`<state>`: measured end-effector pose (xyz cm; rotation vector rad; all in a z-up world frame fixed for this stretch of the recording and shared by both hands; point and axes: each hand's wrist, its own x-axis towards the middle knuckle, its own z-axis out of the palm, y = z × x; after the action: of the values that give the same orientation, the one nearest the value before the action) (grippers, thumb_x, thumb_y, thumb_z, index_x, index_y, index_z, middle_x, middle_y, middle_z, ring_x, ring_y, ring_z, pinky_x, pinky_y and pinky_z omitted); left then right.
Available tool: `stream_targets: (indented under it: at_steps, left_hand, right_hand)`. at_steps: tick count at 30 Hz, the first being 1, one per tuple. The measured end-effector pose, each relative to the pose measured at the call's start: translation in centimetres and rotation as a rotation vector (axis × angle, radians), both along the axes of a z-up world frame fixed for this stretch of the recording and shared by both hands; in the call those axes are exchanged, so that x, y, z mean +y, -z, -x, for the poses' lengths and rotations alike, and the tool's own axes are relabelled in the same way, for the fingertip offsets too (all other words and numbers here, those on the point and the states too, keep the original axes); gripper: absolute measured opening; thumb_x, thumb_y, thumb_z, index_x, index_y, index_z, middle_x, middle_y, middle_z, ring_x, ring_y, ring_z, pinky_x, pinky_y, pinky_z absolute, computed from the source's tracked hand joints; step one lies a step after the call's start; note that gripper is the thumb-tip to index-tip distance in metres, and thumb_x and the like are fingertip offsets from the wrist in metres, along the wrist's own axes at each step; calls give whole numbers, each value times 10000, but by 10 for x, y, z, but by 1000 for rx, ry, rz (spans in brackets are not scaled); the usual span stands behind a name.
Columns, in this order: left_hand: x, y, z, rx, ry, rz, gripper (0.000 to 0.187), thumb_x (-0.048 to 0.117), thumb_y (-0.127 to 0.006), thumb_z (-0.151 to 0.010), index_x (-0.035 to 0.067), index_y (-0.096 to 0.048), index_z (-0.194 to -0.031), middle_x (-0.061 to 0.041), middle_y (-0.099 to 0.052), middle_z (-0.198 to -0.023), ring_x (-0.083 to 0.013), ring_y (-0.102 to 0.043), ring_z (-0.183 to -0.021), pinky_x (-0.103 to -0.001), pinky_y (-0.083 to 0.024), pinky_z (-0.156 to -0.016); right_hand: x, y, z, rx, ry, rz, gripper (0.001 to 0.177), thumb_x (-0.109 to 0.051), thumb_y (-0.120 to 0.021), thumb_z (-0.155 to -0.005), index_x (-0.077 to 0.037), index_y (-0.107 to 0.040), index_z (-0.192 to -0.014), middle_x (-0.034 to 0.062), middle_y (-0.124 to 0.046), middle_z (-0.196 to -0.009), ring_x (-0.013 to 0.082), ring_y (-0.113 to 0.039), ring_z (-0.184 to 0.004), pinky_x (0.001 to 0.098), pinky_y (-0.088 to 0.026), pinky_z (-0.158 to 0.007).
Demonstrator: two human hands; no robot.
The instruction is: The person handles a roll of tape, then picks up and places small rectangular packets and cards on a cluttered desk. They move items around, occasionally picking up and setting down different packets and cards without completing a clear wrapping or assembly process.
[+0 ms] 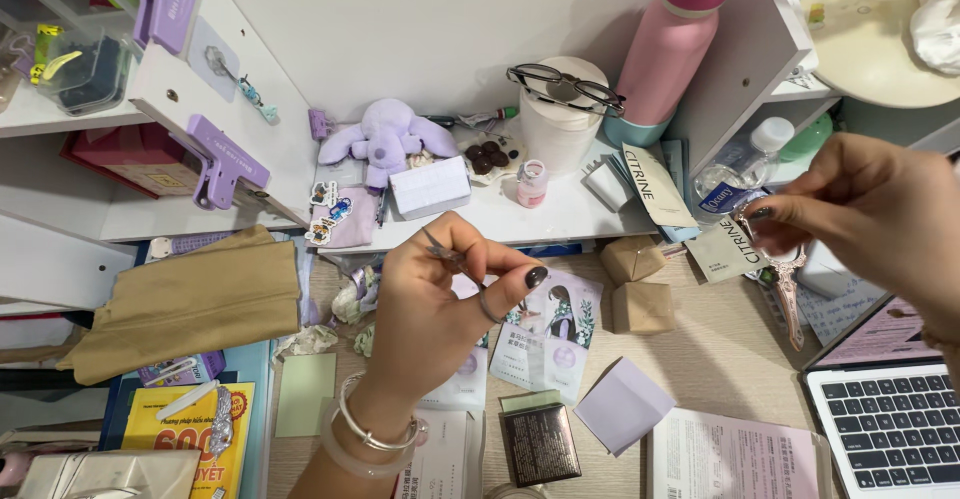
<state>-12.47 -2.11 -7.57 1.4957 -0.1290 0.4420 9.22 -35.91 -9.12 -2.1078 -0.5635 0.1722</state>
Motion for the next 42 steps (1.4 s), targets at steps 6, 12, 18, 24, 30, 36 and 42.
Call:
stream_targets:
  at_steps: [6, 12, 18, 24, 30, 36, 42]
  left_hand:
    - [0, -4, -1, -5, -16, -18, 287, 71, -779, -929, 72, -498, -870, -111, -772, -931, -128, -749, -949, -263, -589, -852]
    - [7, 9, -32, 10, -69, -85, 242, -12, -741, -918, 63, -520, -856, -103, -761, -956, -117, -720, -957, -272, -584, -864]
    - [19, 33, -59, 114, -109, -237, 240, -42, -747, -868, 54, -528, -848, -72, -773, -960, -108, -699, -906, -270, -585, -831]
    - [15, 36, -31, -71, -18, -481, 258, 86, -808, -894, 77, -552, -860, -52, -772, -967, -114, -755, -879, -266, -615, -766]
    - [9, 9, 1, -136, -16, -522, 245, 129, -827, -881, 92, -585, -863, -30, -783, -956, -125, -739, -741, -254, -596, -686]
    - [8, -7, 19, -211, -114, -653, 265, 117, -829, -886, 122, -569, -839, 17, -776, -904, -109, -721, -677, -370, -589, -939]
    - [8, 0, 38, -136, -135, -502, 209, 71, -830, -869, 107, -626, -901, 14, -765, -843, -127, -760, -703, -348, -604, -884]
  right_hand:
    - [-16, 35, 6, -225, 20, 253, 328, -178, -569, -1126, -7, -573, -846, 78, -593, -701, 113, -530, -581, 271, -473, -537]
    - [11, 43, 24, -259, -168, 213, 123, -196, -760, -813, -76, -764, -839, 8, -740, -807, 59, -681, -676, 233, -588, -612]
    - [18, 63, 49, 149, 51, 546, 281, -253, -867, -825, -17, -775, -705, 59, -748, -727, 132, -674, -574, 295, -565, -564]
    - [-25, 113, 63, 432, 61, 319, 298, -126, -849, -813, 14, -621, -682, 99, -663, -566, 138, -545, -513, 302, -436, -480]
    - [-77, 155, 54, 637, -58, 114, 139, -18, -706, -839, -17, -580, -898, 47, -561, -660, 125, -476, -541, 285, -398, -471]
    - [-68, 151, 57, 550, -62, 141, 199, -120, -610, -899, -118, -573, -1094, 106, -710, -749, 131, -693, -635, 259, -595, -603]
    - [32, 155, 90, 511, 50, -200, 269, -124, -695, -901, 26, -666, -1122, 130, -746, -1011, 192, -681, -841, 317, -573, -758]
